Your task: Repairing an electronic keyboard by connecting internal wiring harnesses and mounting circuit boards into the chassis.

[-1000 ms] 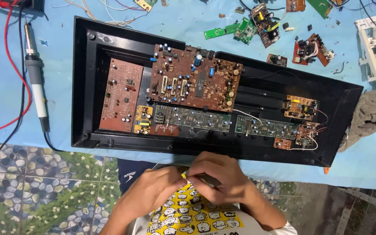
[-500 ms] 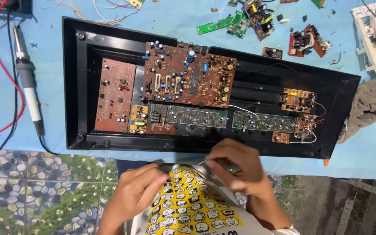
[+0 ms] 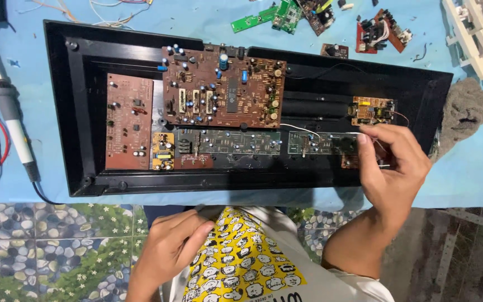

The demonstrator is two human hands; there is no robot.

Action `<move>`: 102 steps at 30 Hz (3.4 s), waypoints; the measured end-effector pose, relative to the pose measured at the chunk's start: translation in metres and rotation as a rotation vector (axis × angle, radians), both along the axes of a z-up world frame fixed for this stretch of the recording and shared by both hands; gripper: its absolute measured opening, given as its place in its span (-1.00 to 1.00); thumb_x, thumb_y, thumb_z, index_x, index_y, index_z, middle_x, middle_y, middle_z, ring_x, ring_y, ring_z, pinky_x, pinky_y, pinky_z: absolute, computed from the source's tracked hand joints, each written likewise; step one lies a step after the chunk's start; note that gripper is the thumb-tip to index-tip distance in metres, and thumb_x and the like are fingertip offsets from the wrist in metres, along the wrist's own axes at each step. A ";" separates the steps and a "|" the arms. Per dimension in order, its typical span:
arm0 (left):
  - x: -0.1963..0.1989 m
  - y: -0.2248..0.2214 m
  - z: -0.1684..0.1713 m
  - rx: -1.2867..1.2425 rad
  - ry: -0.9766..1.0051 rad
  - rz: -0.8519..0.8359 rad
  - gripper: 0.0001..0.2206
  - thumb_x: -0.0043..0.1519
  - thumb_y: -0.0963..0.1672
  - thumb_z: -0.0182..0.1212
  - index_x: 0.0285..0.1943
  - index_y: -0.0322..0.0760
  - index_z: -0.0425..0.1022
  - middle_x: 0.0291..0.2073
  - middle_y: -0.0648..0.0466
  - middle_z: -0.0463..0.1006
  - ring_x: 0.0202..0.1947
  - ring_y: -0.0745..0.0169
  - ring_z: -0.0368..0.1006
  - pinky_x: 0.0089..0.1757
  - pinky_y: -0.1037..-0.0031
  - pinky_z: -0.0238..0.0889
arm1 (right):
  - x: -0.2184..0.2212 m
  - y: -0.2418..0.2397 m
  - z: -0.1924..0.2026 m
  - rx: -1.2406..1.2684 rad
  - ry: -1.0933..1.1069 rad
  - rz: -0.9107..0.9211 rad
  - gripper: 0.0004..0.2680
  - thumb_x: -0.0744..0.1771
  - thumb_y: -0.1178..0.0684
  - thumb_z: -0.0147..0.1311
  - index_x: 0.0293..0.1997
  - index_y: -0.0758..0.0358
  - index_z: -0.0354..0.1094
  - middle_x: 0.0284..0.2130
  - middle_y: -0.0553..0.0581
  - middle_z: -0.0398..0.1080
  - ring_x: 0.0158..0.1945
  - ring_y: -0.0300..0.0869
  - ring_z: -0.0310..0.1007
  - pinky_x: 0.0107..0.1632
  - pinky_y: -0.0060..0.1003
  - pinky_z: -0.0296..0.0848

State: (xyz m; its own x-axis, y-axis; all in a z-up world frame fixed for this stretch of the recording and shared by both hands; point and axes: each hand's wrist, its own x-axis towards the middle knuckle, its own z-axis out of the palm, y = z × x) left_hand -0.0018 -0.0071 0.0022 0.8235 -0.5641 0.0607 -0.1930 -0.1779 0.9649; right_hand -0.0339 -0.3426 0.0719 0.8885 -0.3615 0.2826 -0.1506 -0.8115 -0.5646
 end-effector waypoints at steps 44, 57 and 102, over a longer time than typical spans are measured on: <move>0.078 0.035 0.000 0.396 -0.430 0.751 -0.64 0.37 -0.25 0.08 0.33 -0.59 0.22 0.21 -0.36 0.28 0.21 -0.36 0.24 0.22 0.02 0.01 | 0.099 0.031 -0.001 -0.114 -0.026 0.273 -0.96 0.34 0.40 0.25 -0.17 0.58 0.53 -0.42 0.20 0.43 -0.48 -0.20 0.21 -0.40 -0.38 0.17; 0.081 0.031 -0.012 0.495 -0.457 0.773 -0.66 0.36 -0.31 0.04 0.34 -0.59 0.28 0.17 -0.31 0.47 0.13 -0.27 0.41 0.20 0.13 0.11 | 0.131 0.086 -0.001 -0.103 -0.026 0.530 -0.94 0.28 0.37 0.27 -0.25 0.49 0.52 -0.41 0.18 0.48 -0.53 -0.22 0.23 -0.44 -0.38 0.18; 0.083 0.037 -0.038 0.444 -0.455 0.861 -0.69 0.41 -0.28 -0.03 0.33 -0.50 0.39 -0.30 -0.11 0.48 -0.20 -0.13 0.53 0.01 0.26 0.33 | 0.180 0.099 -0.030 -0.237 0.025 0.690 -0.98 0.34 0.18 0.27 -0.21 0.19 0.53 -0.45 0.12 0.43 -0.41 0.04 0.46 -0.33 -0.15 0.46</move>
State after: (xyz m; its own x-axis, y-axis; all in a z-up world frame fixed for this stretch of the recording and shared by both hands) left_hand 0.0813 0.0299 -0.0354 0.9067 0.1488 0.3946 -0.1605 -0.7435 0.6491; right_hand 0.1463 -0.2431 0.0423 0.8994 0.3511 0.2603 0.4283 -0.8266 -0.3650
